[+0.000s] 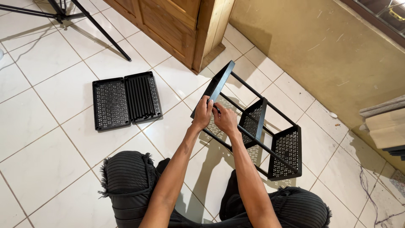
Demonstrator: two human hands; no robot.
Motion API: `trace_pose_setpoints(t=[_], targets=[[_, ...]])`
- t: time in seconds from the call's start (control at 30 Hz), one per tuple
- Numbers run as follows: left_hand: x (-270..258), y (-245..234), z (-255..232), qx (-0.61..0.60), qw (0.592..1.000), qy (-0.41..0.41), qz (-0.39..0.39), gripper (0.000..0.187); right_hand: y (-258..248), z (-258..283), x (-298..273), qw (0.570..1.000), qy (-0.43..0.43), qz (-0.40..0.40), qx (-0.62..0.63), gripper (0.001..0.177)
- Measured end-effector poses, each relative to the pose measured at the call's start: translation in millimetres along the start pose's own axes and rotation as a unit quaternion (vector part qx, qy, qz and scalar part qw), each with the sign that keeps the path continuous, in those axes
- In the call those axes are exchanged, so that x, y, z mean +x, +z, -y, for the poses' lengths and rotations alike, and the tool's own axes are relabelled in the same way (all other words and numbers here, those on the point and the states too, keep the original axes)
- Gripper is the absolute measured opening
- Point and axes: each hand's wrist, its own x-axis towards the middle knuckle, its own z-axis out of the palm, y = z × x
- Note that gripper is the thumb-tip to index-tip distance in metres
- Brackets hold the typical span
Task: The person assembles a black metal shelving unit by inserting vertical poles into perforated shelves and securing them with small fasteners. They work on the floor, attaching legs and cross-braces to form a stable frame.
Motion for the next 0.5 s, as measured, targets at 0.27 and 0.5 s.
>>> trace_pose_setpoints(t=[0.27, 0.5], targets=[[0, -4, -10, -0.025, 1.000, -0.007, -0.006, 0.028, -8, 6, 1, 1.000, 0.013, 0.013, -0.009, 0.021], [5, -12, -10, -0.014, 0.996, -0.077, 0.039, 0.029, -5, 5, 1, 1.000, 0.013, 0.001, -0.006, 0.026]])
